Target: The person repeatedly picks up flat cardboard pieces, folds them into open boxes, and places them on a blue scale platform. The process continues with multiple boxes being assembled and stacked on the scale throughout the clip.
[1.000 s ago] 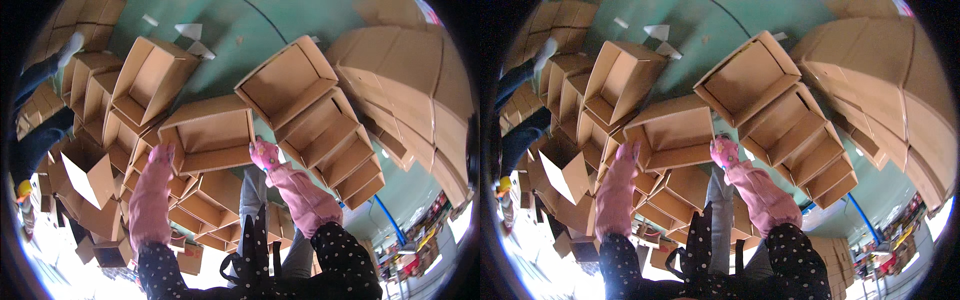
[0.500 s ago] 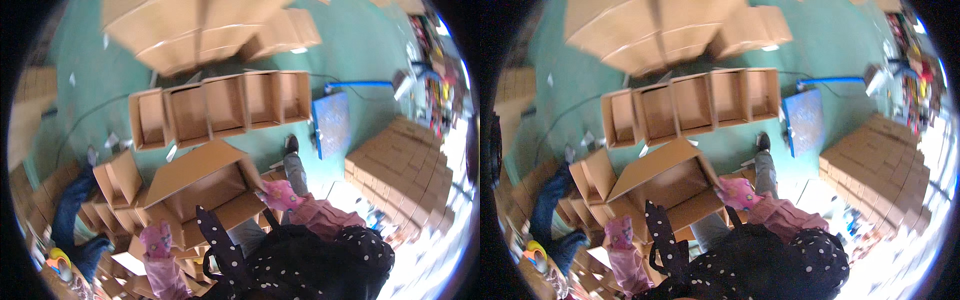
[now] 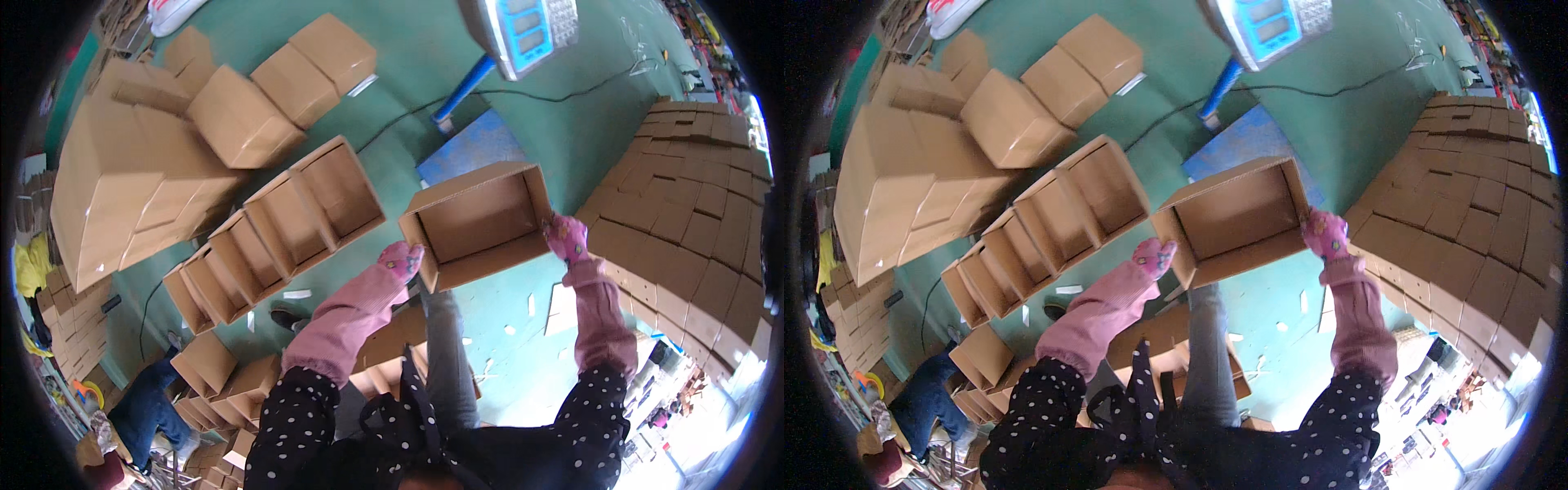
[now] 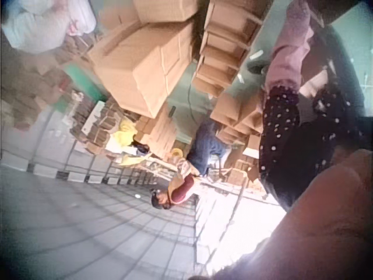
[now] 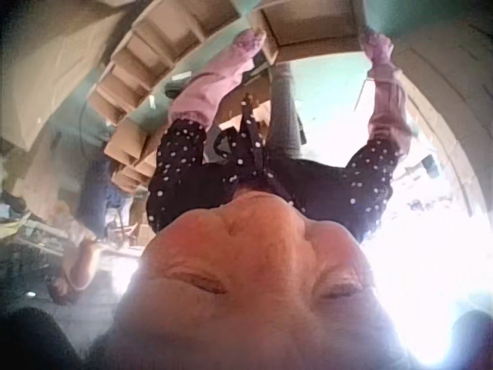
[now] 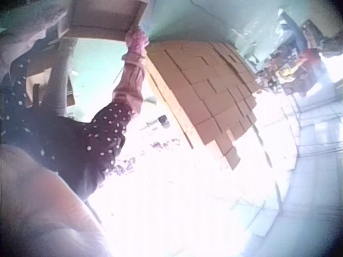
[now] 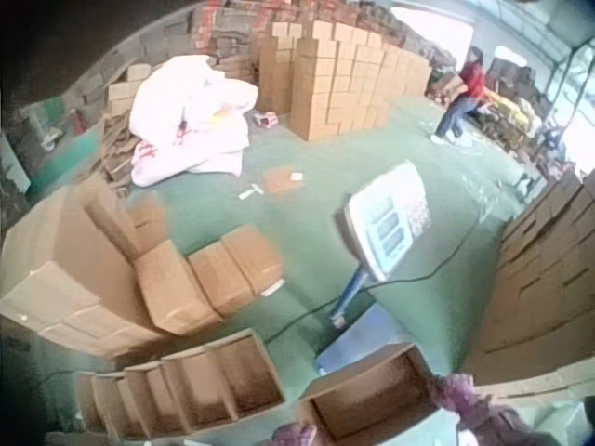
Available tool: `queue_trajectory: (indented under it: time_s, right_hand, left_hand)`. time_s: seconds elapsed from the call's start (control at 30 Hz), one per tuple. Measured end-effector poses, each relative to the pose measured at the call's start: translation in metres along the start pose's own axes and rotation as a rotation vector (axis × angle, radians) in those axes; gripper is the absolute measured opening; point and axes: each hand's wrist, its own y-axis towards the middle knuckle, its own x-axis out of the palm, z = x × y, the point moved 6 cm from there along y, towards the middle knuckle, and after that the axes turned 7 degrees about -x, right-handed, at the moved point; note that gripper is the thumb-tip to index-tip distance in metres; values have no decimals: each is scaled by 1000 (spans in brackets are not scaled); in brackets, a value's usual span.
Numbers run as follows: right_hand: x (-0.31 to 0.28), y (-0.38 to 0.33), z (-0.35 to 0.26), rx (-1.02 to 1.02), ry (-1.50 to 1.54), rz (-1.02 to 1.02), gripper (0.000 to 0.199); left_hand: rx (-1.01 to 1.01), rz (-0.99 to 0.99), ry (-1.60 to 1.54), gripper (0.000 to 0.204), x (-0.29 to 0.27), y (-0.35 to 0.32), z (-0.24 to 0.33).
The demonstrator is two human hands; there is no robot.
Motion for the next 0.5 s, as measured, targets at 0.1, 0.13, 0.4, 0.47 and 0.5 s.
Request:
queue_trajectory:
  time_s: [0.1,0.13,0.4,0.47,0.5]
  right_hand:
    - [26,64,50,-48,-16,17,20]
    - [34,85,66,-19,9,70,20]
    - [79,143,93,189,84,-16,23]
    - [52,117,79,55,217,483,21]
    - [49,98,70,5,281,615,21]
  left_hand:
    - [-206,-32,-152,41,48,31,29]
    - [-206,-24,-134,41,58,43,42]
    - [-539,-412,-428,40,95,74,74]
    - [-479,-460,-675,39,98,69,78]
    - [-434,-503,-894,38,102,64,77]
